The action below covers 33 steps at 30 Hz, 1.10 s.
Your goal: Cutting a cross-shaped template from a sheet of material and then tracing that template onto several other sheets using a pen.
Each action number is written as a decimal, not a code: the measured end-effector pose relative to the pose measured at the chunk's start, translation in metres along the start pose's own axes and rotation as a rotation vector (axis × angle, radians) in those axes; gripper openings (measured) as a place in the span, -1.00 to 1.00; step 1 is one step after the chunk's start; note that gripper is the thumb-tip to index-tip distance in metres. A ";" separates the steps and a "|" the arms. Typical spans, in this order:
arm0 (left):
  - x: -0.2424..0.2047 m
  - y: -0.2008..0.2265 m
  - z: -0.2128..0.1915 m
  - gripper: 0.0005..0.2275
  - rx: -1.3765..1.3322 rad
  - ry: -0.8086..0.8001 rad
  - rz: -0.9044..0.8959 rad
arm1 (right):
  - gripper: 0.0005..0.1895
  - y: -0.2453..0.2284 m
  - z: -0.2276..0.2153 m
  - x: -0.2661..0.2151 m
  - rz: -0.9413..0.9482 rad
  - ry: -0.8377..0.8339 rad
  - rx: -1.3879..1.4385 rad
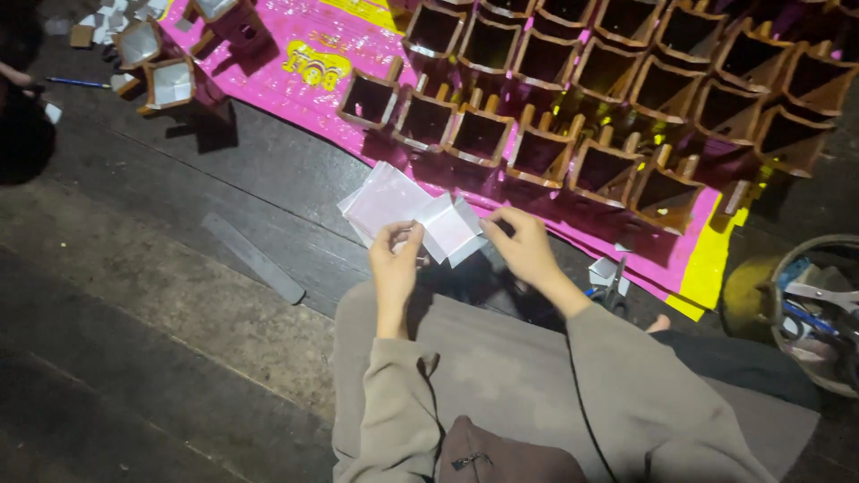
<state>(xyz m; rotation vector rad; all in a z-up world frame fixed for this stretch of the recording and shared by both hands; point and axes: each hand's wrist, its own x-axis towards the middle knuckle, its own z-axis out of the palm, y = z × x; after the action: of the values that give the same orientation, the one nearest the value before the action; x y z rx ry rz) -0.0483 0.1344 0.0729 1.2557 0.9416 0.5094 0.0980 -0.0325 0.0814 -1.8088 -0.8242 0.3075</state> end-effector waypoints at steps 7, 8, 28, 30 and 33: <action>0.011 -0.004 -0.004 -0.63 -0.038 0.027 -0.138 | -0.93 0.026 0.023 0.009 0.106 0.000 -0.003; 0.010 0.000 -0.003 -0.65 -0.017 0.037 -0.151 | -0.93 0.023 0.023 0.009 0.108 0.000 -0.018; 0.011 -0.014 0.003 -0.76 0.256 0.122 -0.024 | -0.84 -0.002 -0.002 0.014 0.061 -0.214 -0.222; 0.010 -0.025 -0.009 -0.21 0.292 -0.073 0.184 | -0.61 0.017 -0.029 0.004 0.119 -0.102 -0.235; -0.024 0.035 -0.011 0.30 0.623 -0.338 0.168 | -0.60 0.057 -0.109 -0.015 0.078 0.098 -0.513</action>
<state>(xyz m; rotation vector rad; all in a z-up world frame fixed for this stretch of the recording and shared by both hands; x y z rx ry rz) -0.0648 0.1313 0.1134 1.9247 0.7273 0.1147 0.1708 -0.1323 0.0698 -2.3173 -0.8124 0.0542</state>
